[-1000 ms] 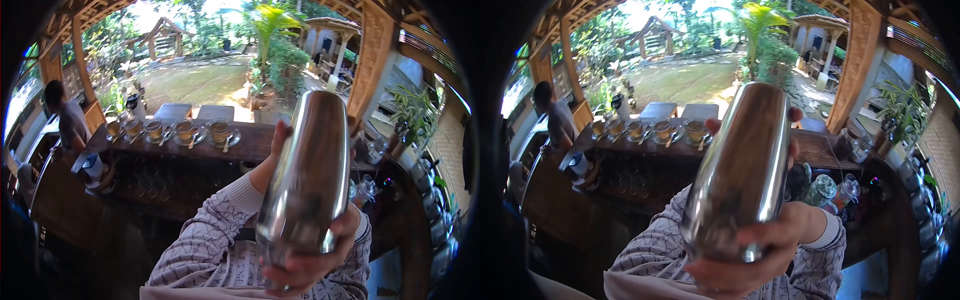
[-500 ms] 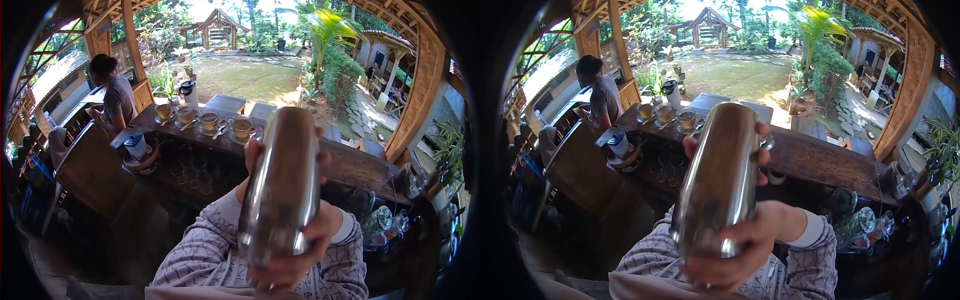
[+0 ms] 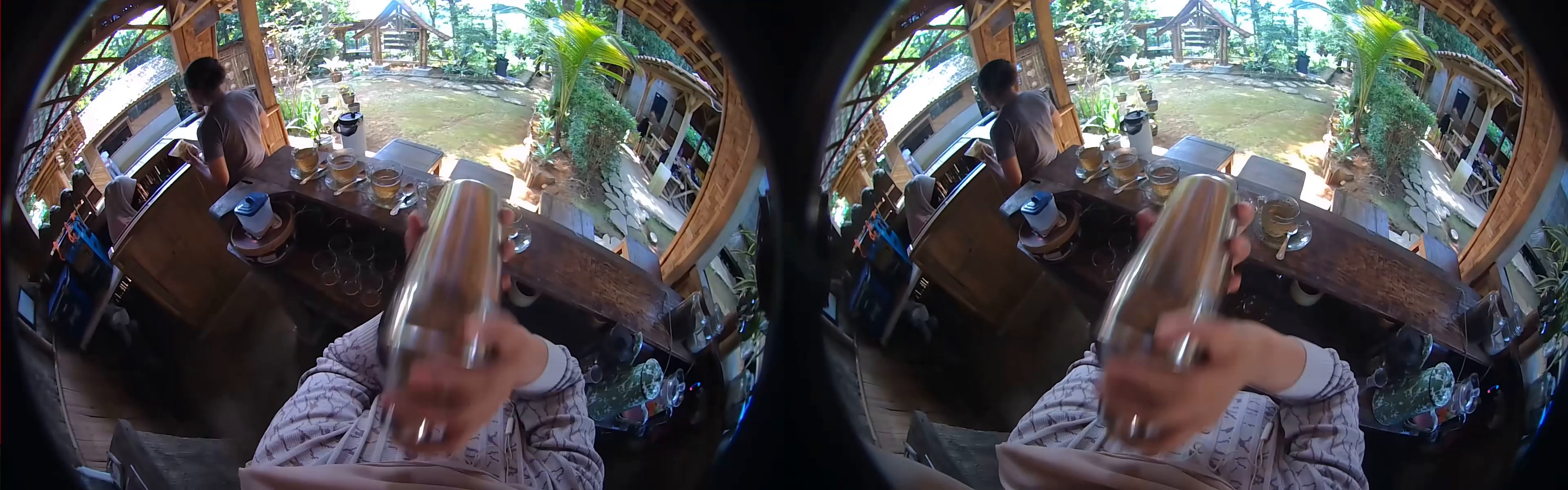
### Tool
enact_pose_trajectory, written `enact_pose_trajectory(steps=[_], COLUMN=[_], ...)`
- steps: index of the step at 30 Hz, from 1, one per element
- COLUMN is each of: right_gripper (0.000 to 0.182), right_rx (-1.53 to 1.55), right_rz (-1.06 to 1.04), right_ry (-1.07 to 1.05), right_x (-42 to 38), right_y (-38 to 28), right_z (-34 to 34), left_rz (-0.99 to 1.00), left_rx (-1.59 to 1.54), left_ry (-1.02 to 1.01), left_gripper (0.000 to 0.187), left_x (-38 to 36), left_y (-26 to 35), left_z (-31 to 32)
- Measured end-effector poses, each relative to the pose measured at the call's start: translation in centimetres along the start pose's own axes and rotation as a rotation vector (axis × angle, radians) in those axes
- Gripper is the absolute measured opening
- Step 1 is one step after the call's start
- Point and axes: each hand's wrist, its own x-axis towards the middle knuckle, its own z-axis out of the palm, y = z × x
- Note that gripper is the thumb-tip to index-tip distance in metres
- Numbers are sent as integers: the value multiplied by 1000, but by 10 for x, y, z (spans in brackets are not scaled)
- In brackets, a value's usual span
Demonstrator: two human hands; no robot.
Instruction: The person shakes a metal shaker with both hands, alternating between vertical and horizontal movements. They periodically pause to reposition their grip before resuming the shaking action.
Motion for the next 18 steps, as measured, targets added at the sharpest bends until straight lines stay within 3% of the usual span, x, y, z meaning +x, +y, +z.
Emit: enact_pose_trajectory(steps=[1,2,3,4,5,6,7,8,9,11,12,13,14,15,16,17,18], right_gripper=[21,22,23,23,22,22,23,19,18,18,17,17,17,17,20,22,22], right_rx=[45,104,159,155,202,248,180,222,298,117,155,201,191,180,268,346,343], right_rz=[292,487,670,664,816,949,697,469,184,-177,-132,-84,160,400,670,934,931], right_ry=[-65,-102,-137,-129,5,139,-85,-118,-16,11,68,124,15,-101,27,155,146], right_x=[-5,-25,-41,-39,-36,-30,-19,-5,4,9,-4,-18,-19,-19,-35,-52,-51], right_y=[7,24,39,39,36,38,29,14,4,-15,-14,-14,-4,12,27,35,34], right_z=[4,17,28,29,31,29,11,-2,-7,-12,-2,7,2,-1,16,32,26], left_rz=[42,42,194,346,494,482,344,208,76,19,15,54,69,88,95,96,343], left_rx=[-248,-245,-97,53,206,219,133,42,-50,262,274,194,196,-296,-790,-790,-219], left_ry=[256,258,300,342,380,361,297,244,195,-228,-268,-4,3,-406,-815,-819,-75], left_gripper=[78,78,77,76,75,75,77,78,80,85,88,81,81,70,60,60,59], left_x=[-9,-16,-22,-28,-30,-23,-23,-24,-22,-15,-13,-21,-15,2,9,-3,-22], left_y=[5,8,10,10,11,12,15,13,8,0,1,3,-9,-28,-37,-29,-15], left_z=[-6,-19,-36,-52,-58,-43,-25,-3,10,17,12,13,-6,-37,-58,-61,-57])
